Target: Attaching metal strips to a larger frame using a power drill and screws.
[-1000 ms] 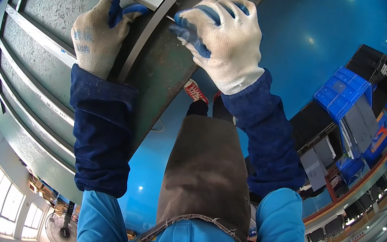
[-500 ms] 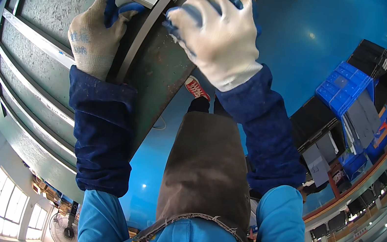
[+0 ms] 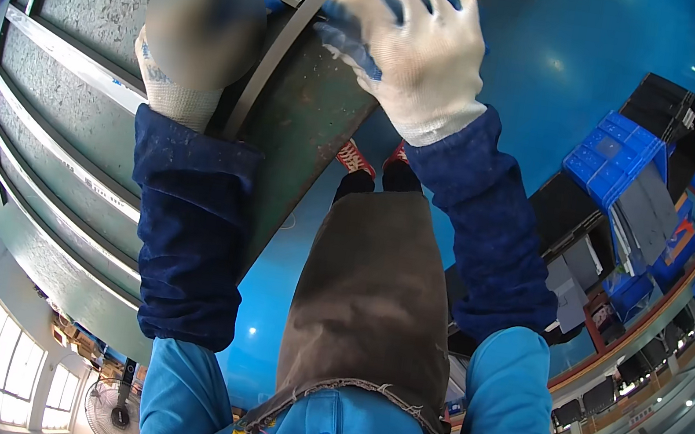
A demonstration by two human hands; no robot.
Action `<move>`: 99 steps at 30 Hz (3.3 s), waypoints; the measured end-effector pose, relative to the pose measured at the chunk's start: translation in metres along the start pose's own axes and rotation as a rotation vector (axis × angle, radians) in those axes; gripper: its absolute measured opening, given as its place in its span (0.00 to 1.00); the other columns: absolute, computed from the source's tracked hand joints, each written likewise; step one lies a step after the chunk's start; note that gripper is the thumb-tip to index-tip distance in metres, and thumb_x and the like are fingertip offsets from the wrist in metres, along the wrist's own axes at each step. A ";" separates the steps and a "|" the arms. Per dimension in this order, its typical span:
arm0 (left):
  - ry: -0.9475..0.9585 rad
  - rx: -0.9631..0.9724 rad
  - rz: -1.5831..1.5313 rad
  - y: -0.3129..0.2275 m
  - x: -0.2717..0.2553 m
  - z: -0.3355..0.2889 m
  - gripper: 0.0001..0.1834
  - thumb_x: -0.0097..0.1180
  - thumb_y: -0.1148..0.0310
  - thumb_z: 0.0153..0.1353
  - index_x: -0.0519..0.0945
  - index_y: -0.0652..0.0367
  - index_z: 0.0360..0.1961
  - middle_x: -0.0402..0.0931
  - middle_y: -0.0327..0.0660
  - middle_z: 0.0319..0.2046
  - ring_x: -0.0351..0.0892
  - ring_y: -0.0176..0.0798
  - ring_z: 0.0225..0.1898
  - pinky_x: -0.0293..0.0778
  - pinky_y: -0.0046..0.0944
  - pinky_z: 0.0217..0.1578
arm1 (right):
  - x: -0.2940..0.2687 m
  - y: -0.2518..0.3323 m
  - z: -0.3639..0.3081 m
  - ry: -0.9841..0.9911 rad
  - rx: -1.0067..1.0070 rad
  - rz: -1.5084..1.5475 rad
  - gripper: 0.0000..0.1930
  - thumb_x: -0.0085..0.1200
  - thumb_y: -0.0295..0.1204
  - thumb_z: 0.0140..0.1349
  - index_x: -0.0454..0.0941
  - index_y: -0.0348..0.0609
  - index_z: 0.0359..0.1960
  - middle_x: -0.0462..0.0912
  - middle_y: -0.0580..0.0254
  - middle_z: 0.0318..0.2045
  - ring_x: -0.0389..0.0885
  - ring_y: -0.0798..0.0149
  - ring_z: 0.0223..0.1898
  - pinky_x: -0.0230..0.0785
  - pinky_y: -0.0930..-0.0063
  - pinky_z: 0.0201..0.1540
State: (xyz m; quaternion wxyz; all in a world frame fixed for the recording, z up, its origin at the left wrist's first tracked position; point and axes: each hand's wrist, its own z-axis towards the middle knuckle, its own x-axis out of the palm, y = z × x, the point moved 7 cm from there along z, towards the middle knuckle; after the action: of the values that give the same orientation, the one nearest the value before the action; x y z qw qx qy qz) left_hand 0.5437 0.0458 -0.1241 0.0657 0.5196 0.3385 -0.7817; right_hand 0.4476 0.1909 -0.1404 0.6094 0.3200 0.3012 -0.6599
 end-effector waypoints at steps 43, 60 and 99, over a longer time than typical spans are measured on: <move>0.056 -0.205 -1.166 0.032 -0.036 -0.057 0.23 0.63 0.63 0.58 0.77 0.62 0.52 0.83 0.44 0.33 0.85 0.40 0.33 0.82 0.31 0.33 | -0.030 0.110 0.078 0.198 0.217 0.168 0.20 0.69 0.28 0.35 0.82 0.56 0.35 0.77 0.70 0.48 0.73 0.60 0.48 0.65 0.57 0.56; 0.315 -0.488 -1.152 0.063 -0.045 -0.111 0.22 0.60 0.55 0.61 0.80 0.67 0.44 0.82 0.44 0.32 0.82 0.35 0.31 0.77 0.27 0.31 | -0.042 0.162 0.059 0.232 0.142 0.126 0.17 0.68 0.32 0.41 0.80 0.56 0.36 0.78 0.70 0.42 0.75 0.59 0.46 0.64 0.55 0.57; 0.254 -0.115 -0.657 0.072 -0.050 -0.102 0.34 0.75 0.76 0.38 0.79 0.62 0.52 0.84 0.42 0.43 0.83 0.32 0.34 0.77 0.25 0.43 | -0.007 0.110 0.007 0.490 0.366 0.257 0.13 0.57 0.33 0.51 0.77 0.48 0.39 0.73 0.58 0.43 0.72 0.55 0.42 0.63 0.52 0.53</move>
State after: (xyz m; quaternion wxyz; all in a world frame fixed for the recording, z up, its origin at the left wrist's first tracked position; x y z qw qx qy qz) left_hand 0.6772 0.0397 -0.1380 -0.2025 0.4717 0.5363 -0.6700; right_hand 0.5573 0.1819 -0.1314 0.5295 0.6088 0.2726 -0.5241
